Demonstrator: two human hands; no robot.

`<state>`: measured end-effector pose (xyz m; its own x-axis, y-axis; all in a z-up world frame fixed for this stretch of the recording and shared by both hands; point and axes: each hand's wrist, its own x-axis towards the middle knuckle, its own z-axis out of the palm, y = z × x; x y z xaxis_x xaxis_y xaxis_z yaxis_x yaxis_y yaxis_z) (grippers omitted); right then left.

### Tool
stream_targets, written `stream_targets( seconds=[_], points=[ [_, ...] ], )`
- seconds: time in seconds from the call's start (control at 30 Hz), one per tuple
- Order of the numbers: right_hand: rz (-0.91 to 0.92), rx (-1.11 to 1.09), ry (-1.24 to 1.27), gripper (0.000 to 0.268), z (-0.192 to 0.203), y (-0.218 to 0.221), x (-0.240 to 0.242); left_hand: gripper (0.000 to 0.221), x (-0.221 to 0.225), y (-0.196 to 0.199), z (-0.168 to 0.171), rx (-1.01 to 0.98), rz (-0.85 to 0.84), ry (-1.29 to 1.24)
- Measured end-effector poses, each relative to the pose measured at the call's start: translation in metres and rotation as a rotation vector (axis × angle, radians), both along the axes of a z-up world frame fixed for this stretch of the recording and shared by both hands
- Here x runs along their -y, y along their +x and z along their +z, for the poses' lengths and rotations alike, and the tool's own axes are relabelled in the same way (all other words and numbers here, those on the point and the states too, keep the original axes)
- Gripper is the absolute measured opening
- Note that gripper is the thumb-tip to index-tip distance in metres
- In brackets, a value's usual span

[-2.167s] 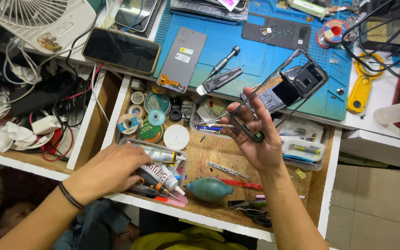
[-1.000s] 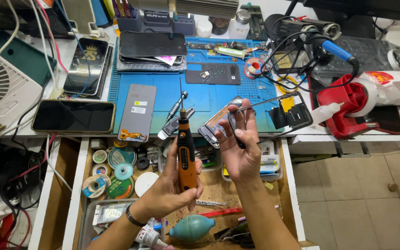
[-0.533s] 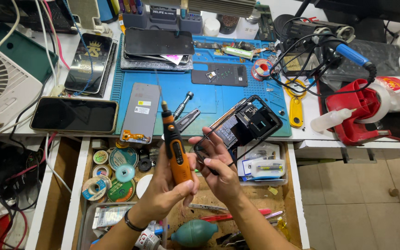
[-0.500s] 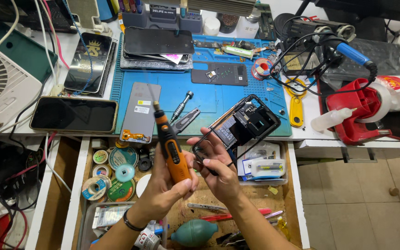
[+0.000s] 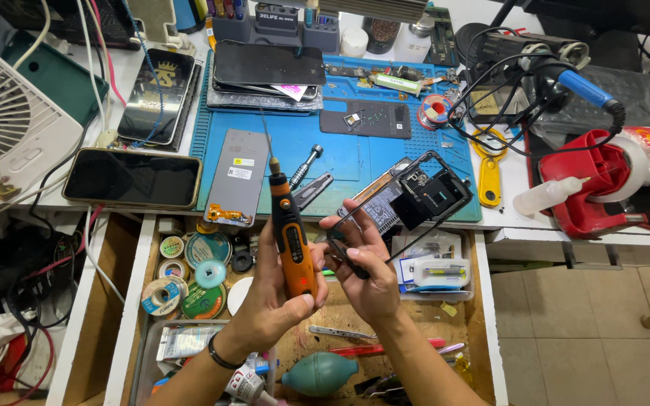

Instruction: The person uses a screwdriver to remove screws from a disassembled smartphone frame. They hold the frame in one hand and turn the screwdriver with the other, working on different screw locations along the frame's edge.

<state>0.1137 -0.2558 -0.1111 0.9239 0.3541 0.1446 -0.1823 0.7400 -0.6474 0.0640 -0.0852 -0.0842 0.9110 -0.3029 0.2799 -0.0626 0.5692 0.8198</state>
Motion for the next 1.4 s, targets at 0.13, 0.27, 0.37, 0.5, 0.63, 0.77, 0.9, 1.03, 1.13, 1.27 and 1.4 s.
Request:
stream_targets(
  seconds=[0.13,0.27,0.37,0.5,0.63,0.77,0.9,1.03,1.13,1.27,1.4],
  points=[
    [-0.041,-0.068,-0.039,0.064,0.002,0.000,0.004,0.095,-0.002,0.002,-0.011,0.009,-0.005,0.013],
    [-0.072,-0.041,-0.035,0.060,0.003,0.001,0.003,0.098,-0.002,0.003,-0.005,0.007,0.001,0.013],
    [-0.084,-0.030,-0.024,0.059,0.002,0.001,0.003,0.099,0.000,0.006,-0.004,-0.049,0.016,-0.005],
    [-0.072,-0.005,-0.005,0.057,0.006,0.000,0.003,0.101,0.000,0.003,0.000,-0.108,0.047,0.010],
    [-0.095,-0.014,-0.027,0.058,0.003,0.001,0.005,0.093,-0.001,0.001,0.000,-0.022,-0.001,-0.014],
    [-0.084,-0.023,-0.074,0.057,0.004,0.000,0.003,0.099,-0.001,0.001,0.000,-0.056,-0.008,-0.005],
    [-0.055,0.033,-0.105,0.048,0.005,-0.003,0.004,0.094,-0.003,0.000,0.005,-0.056,-0.005,-0.053],
    [-0.029,0.073,-0.065,0.046,0.000,-0.003,0.008,0.096,-0.004,0.003,0.002,-0.046,0.028,-0.035],
    [0.001,0.101,-0.057,0.045,0.001,-0.007,0.005,0.096,-0.007,0.004,0.005,-0.053,0.002,-0.051],
    [0.030,0.220,-0.104,0.041,0.008,-0.009,0.003,0.097,-0.009,0.009,-0.001,-0.027,0.045,0.031],
    [0.060,0.277,-0.135,0.040,0.012,-0.010,0.002,0.095,-0.008,0.012,-0.007,-0.061,0.035,-0.023]
  ],
)
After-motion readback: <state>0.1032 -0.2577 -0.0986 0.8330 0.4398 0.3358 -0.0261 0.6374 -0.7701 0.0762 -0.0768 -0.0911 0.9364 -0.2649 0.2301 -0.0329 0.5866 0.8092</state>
